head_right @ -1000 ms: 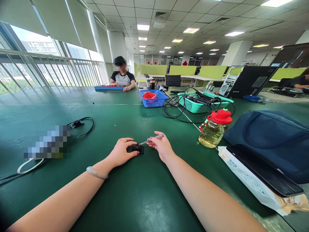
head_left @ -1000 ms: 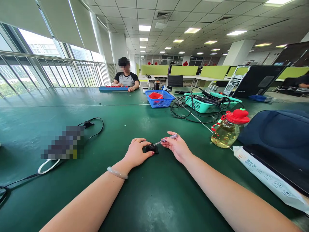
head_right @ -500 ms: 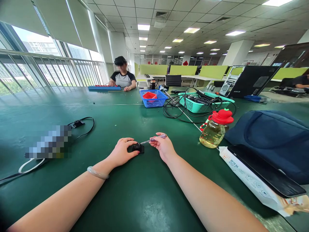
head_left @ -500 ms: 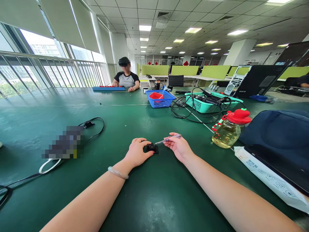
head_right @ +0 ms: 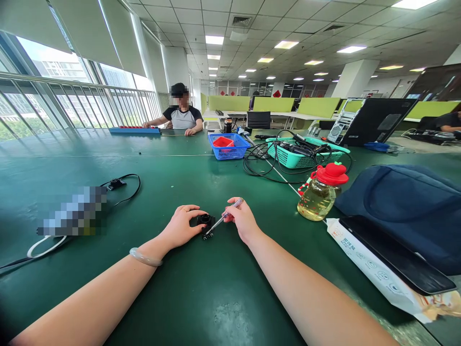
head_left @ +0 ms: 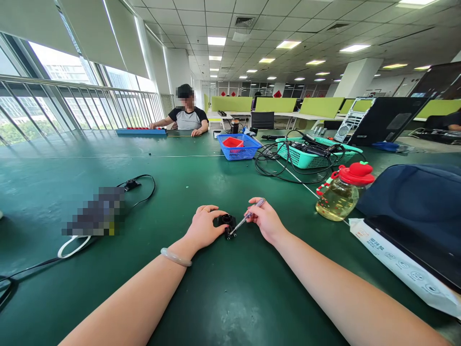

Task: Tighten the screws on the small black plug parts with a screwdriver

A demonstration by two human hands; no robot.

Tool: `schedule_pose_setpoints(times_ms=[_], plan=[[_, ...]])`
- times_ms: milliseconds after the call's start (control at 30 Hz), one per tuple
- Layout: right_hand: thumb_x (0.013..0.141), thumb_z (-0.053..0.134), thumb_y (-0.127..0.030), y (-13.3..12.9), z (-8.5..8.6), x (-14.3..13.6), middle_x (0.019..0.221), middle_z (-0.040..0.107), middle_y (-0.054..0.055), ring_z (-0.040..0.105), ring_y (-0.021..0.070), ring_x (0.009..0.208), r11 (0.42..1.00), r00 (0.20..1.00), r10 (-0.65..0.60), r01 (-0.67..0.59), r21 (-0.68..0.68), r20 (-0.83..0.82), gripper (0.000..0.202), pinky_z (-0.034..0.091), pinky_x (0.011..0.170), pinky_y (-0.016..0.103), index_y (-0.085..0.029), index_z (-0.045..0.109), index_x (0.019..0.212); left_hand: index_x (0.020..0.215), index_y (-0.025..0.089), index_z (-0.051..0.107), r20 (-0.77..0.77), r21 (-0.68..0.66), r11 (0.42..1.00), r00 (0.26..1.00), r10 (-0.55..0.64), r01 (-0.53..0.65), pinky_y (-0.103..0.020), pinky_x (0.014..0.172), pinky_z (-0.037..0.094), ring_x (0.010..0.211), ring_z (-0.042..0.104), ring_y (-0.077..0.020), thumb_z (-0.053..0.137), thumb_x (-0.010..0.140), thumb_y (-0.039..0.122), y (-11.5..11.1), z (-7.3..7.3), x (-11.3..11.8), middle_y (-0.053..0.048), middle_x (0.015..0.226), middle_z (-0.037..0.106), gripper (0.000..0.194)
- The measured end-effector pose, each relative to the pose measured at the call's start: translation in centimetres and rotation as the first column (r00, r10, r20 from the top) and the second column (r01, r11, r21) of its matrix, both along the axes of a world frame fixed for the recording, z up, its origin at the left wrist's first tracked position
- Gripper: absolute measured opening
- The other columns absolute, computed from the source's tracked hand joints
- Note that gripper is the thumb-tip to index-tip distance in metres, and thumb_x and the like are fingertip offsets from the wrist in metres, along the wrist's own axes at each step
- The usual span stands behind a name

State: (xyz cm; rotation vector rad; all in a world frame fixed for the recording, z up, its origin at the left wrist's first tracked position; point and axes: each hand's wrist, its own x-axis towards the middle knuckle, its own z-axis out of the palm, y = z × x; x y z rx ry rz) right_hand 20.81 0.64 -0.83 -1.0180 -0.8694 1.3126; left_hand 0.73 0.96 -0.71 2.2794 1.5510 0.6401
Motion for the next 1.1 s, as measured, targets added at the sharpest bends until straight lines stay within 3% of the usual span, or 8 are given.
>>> schedule_pose_setpoints(times_ms=[200,367,567,767,1000,1100], plan=[[0.065,0.063,-0.027,-0.6,0.5,-0.2,0.051,0.050,-0.010,0.048,0.0116,0.047,0.989,0.991,-0.086,0.073,0.126,0.103,0.035,0.036,0.047,0.025,-0.024,0.052,0.097,0.113,0.027,0.070,-0.001,0.031,0.999,1.000,0.017,-0.017,-0.047,0.110,0.038,0.126,0.047,-0.0296,0.066,0.077,0.038,0.0,-0.2,0.0,-0.007,0.126,0.063,0.038],[0.072,0.070,-0.037,-0.5,0.5,0.0,0.061,0.056,-0.009,0.046,0.0101,0.046,0.965,0.985,-0.157,0.139,0.223,0.066,0.041,0.038,0.047,0.025,-0.027,0.048,0.104,0.113,0.025,0.070,-0.013,0.024,1.000,1.000,0.017,-0.017,-0.048,0.110,0.038,0.127,0.047,-0.0311,0.068,0.074,0.037,0.1,-0.3,0.0,-0.008,0.128,0.062,0.041],[0.077,0.067,-0.037,-1.5,0.6,-0.5,0.066,0.057,-0.007,0.050,0.0123,0.051,0.950,0.971,-0.072,-0.002,0.313,0.226,0.036,0.041,0.050,0.027,-0.028,0.049,0.108,0.113,0.023,0.070,-0.035,0.011,1.000,0.999,0.028,-0.027,-0.047,0.111,0.037,0.128,0.046,-0.0319,0.070,0.074,0.037,0.1,-0.2,0.0,-0.009,0.129,0.061,0.041],[0.082,0.065,-0.034,-2.5,0.7,-0.7,0.074,0.060,-0.003,0.055,0.0161,0.063,0.880,0.905,-0.245,0.057,0.471,0.349,0.033,0.046,0.062,0.031,-0.030,0.050,0.111,0.114,0.021,0.070,-0.048,0.000,1.000,0.999,0.022,-0.023,-0.047,0.112,0.036,0.129,0.045,-0.0319,0.071,0.075,0.039,0.2,-0.1,0.0,-0.010,0.131,0.060,0.043],[0.086,0.064,-0.035,-3.2,1.0,-1.2,0.084,0.066,0.001,0.062,0.0186,0.074,0.818,0.830,-0.272,-0.068,0.572,0.487,0.029,0.049,0.078,0.034,-0.029,0.052,0.111,0.111,0.020,0.071,-0.022,0.008,1.000,0.999,0.023,-0.023,-0.047,0.111,0.036,0.128,0.046,-0.0316,0.076,0.072,0.040,0.4,-0.4,-0.1,-0.010,0.130,0.061,0.044],[0.090,0.057,-0.034,-3.0,0.8,-1.2,0.086,0.066,0.002,0.064,0.0186,0.076,0.760,0.765,-0.321,-0.143,0.634,0.558,0.026,0.052,0.079,0.035,-0.027,0.050,0.114,0.109,0.021,0.072,-0.015,0.013,1.000,1.000,0.023,-0.022,-0.047,0.110,0.037,0.127,0.047,-0.0319,0.078,0.071,0.039,0.4,-0.4,-0.1,-0.010,0.129,0.062,0.043]])
